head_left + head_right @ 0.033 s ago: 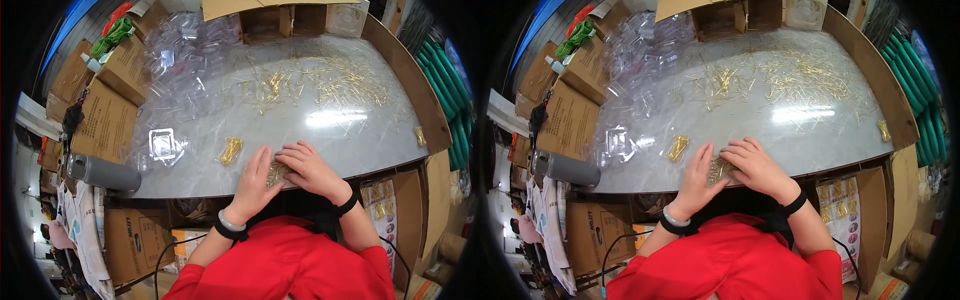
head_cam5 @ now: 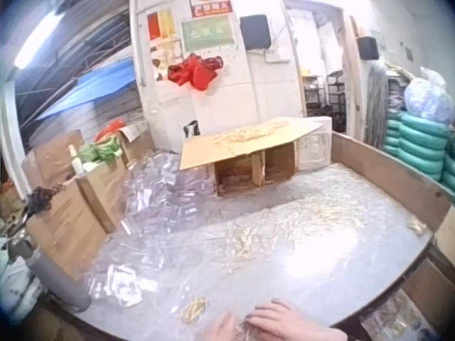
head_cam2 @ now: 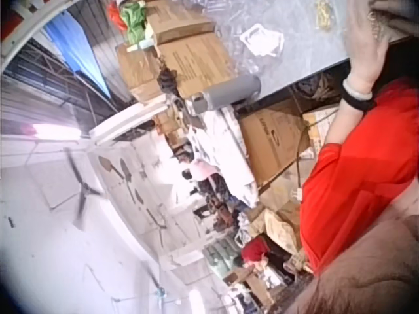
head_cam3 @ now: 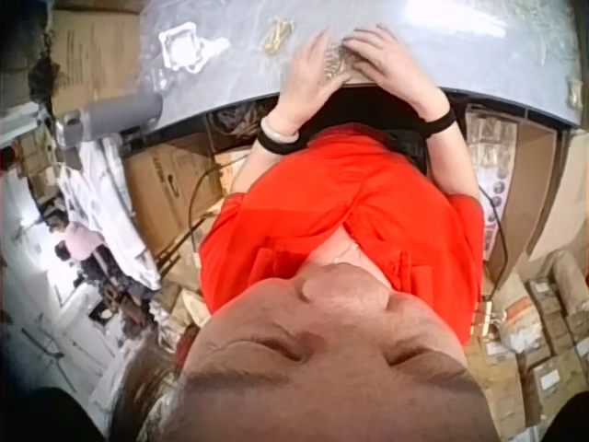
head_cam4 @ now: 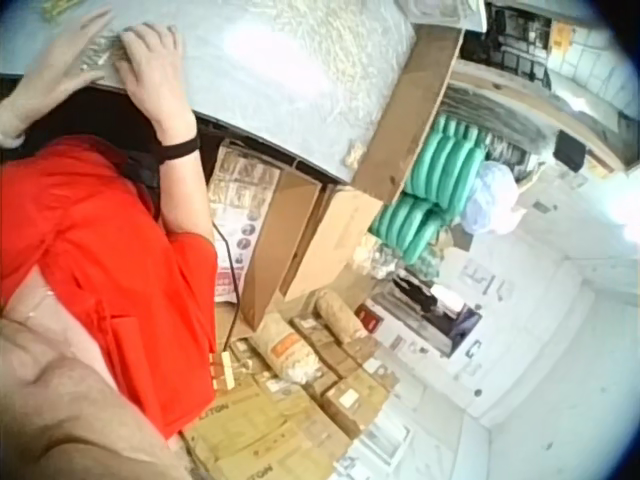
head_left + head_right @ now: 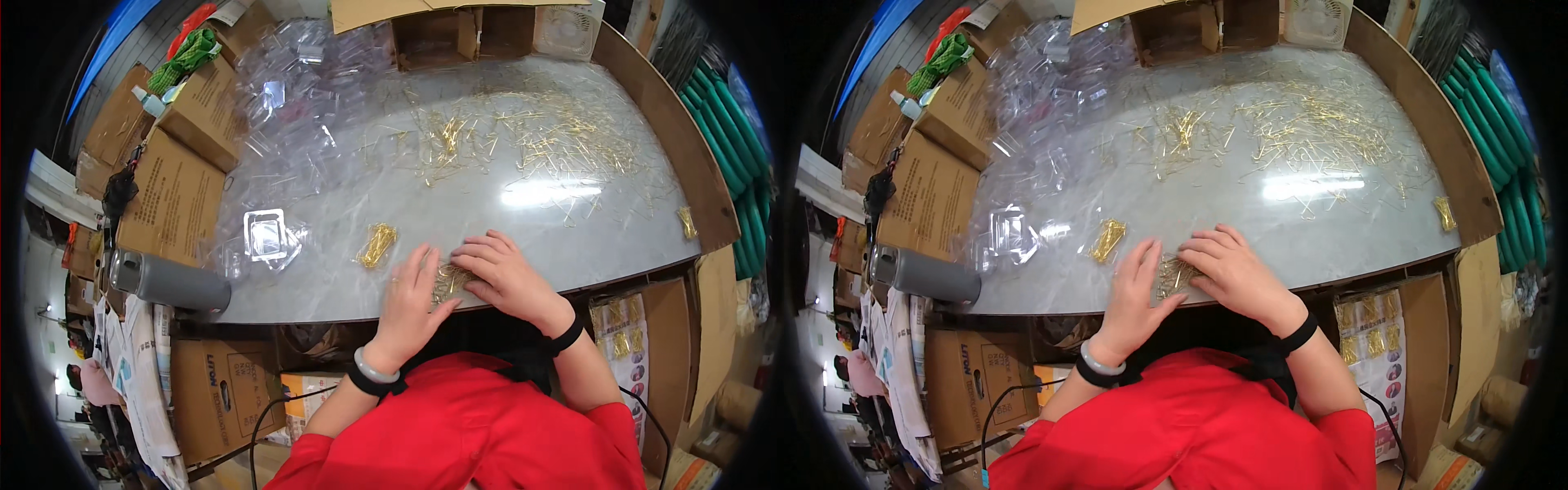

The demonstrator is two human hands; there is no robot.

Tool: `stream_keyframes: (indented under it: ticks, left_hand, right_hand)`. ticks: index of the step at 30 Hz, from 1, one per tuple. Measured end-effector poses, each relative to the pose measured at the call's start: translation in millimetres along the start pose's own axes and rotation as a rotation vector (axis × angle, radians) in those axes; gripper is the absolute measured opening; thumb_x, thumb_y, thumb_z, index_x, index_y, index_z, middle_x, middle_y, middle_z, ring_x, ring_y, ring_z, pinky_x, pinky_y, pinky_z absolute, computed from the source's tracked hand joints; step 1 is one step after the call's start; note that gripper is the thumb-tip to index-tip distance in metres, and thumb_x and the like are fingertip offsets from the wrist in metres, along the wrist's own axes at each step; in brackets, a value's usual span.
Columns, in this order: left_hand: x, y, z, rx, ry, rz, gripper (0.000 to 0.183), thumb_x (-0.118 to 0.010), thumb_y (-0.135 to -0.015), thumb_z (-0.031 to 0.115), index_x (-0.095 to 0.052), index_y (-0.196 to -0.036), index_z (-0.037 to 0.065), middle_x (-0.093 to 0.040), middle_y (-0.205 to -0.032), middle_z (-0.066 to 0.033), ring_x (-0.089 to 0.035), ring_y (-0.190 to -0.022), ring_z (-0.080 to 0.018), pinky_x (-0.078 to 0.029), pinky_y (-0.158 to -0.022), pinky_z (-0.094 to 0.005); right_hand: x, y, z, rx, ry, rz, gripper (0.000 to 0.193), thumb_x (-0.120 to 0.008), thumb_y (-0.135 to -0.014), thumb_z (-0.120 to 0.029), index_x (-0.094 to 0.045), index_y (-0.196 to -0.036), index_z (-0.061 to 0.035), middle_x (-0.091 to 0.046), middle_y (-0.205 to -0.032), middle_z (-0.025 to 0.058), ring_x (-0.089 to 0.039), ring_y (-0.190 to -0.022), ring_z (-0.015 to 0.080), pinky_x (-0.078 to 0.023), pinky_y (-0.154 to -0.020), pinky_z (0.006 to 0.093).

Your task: Sorting small gold-colored metal pins into plastic bags at a workbench.

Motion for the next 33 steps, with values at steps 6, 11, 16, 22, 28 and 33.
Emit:
stream_keyframes:
  ticks: [6,11,16,22,28,33]
  left_hand:
    - [12.5,5.9,-2.7,0.184,0.011,-0.055,0.042,-0.076,-0.084,0.008,-0.059,-0.122,-0.001,-0.059,-0.106,-0.0184,-0.061,-0.097,-0.0397,-0.051,-0.082,-0.0441]
    - [-7.0,-16.1,-3.6,0.152,0.188,-0.072,0.038,-0.072,-0.084,0.001,-0.06,-0.12,-0.001,-0.058,-0.104,-0.0172,-0.061,-0.095,-0.0366,-0.051,-0.079,-0.0421]
    - [-8.6,-25.8,-0.7,0.24,0.477,-0.12,0.049,-0.071,-0.083,0.0,-0.056,-0.13,0.001,-0.056,-0.119,-0.0176,-0.06,-0.104,-0.034,-0.051,-0.09,-0.0419]
    - [-8.4,-25.4,2.8,-0.084,0.117,-0.09,0.061,-0.076,-0.086,0.014,-0.05,-0.14,0.0,-0.049,-0.142,-0.0195,-0.047,-0.134,-0.0387,-0.039,-0.113,-0.0459]
    - [-29.8,-29.0,3.5,-0.171,0.059,-0.148,0.057,-0.071,-0.091,0.017,-0.049,-0.14,-0.002,-0.048,-0.143,-0.0196,-0.043,-0.138,-0.0416,-0.034,-0.118,-0.049]
    - [-36.9,-27.3,6.5,-0.195,0.066,-0.143,0.048,-0.066,-0.093,0.009,-0.051,-0.137,-0.004,-0.05,-0.136,-0.0211,-0.045,-0.136,-0.0423,-0.037,-0.117,-0.0505]
  right_hand:
    - [-1.5,3.1,-7.7,-0.003,0.01,0.04,0.043,-0.073,-0.084,-0.016,-0.061,-0.124,-0.0049,-0.061,-0.128,0.0098,-0.056,-0.122,0.0307,-0.041,-0.112,0.0458]
    - [-8.2,3.0,-15.9,0.011,0.124,0.08,0.041,-0.067,-0.088,-0.01,-0.059,-0.128,-0.0017,-0.058,-0.135,0.0127,-0.055,-0.128,0.0312,-0.043,-0.112,0.0447]
    - [-7.9,4.9,-10.1,-0.049,0.087,0.075,0.037,-0.056,-0.094,-0.004,-0.058,-0.131,-0.0012,-0.057,-0.137,0.0152,-0.054,-0.13,0.0329,-0.045,-0.109,0.0432]
    - [12.6,23.7,16.1,-0.302,-0.323,0.478,0.033,-0.058,-0.094,0.0,-0.061,-0.127,-0.0026,-0.061,-0.128,0.0173,-0.059,-0.118,0.0377,-0.051,-0.096,0.0413]
    - [19.7,43.2,-9.4,-0.341,0.064,0.386,0.034,-0.079,-0.08,-0.011,-0.067,-0.112,-0.0057,-0.066,-0.11,0.0099,-0.059,-0.1,0.0316,-0.047,-0.089,0.0413]
    - [8.0,49.7,-3.7,-0.286,0.112,0.357,0.025,-0.078,-0.078,-0.007,-0.07,-0.102,-0.0071,-0.068,-0.104,0.0051,-0.058,-0.1,0.0301,-0.047,-0.086,0.042]
Point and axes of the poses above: each hand's wrist, its own y-axis away from the middle knuckle, its own x-axis out of the back of the hand, z = x × y, the point moved 5 cm from there along -y, towards the middle knuckle
